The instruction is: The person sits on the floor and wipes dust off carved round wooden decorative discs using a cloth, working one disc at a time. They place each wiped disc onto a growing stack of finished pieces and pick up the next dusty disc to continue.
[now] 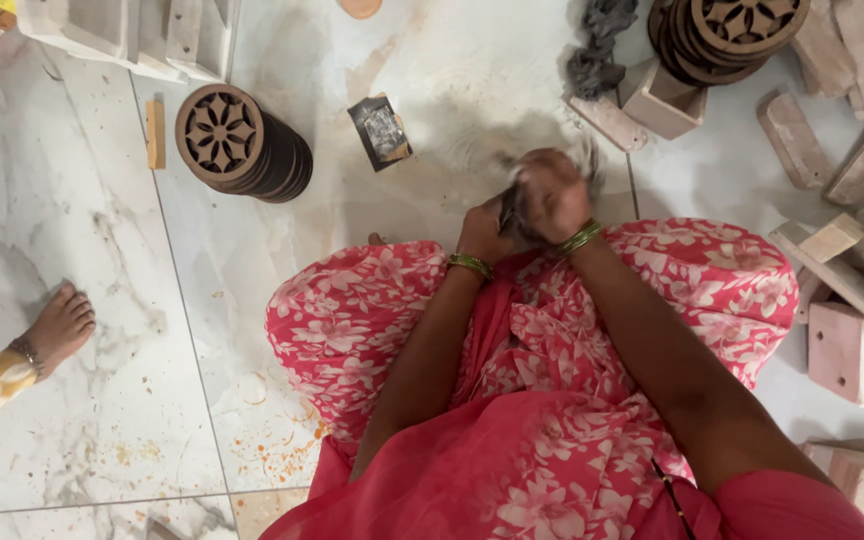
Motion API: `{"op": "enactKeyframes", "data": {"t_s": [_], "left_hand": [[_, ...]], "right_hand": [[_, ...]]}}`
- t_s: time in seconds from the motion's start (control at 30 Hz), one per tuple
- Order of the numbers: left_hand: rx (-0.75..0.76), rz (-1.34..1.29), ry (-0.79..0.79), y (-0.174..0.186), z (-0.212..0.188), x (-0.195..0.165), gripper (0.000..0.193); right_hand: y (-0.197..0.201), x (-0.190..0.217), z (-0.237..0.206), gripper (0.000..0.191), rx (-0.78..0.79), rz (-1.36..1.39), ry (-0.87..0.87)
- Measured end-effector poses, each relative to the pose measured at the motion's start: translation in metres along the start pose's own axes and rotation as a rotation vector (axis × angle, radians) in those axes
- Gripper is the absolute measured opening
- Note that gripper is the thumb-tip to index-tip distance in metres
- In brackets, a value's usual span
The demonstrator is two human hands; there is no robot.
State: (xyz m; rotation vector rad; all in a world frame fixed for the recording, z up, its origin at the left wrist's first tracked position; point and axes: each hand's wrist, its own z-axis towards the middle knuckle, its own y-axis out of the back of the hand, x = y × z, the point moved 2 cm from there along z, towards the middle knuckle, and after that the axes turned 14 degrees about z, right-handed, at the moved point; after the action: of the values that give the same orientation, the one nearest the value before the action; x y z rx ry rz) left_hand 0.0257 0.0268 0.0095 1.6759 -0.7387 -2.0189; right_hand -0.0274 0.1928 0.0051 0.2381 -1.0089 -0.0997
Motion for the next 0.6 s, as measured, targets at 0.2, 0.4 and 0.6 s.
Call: {"op": "enactKeyframes", "data": {"t_s": [0.2,0.4,0.6], "left_hand": [[0.04,0.046,0.078,-0.006,-0.003,0.009,0.048],[0.05,0.173,0.059,-0.004,-0.001,0.006,0.038],[0.072,0.126,0.058,-0.006,-0.001,0.008,0.052]], "right_hand": [[0.001,-0.013,-0.001,0.02,-0.103,0.074,-0.504],[0.0,-0.021,-0.005,0.02,-0.413,0.631,-0.937],[-0.003,0.003,0.006,0.021,0.022,-0.014,-0.049]]}}
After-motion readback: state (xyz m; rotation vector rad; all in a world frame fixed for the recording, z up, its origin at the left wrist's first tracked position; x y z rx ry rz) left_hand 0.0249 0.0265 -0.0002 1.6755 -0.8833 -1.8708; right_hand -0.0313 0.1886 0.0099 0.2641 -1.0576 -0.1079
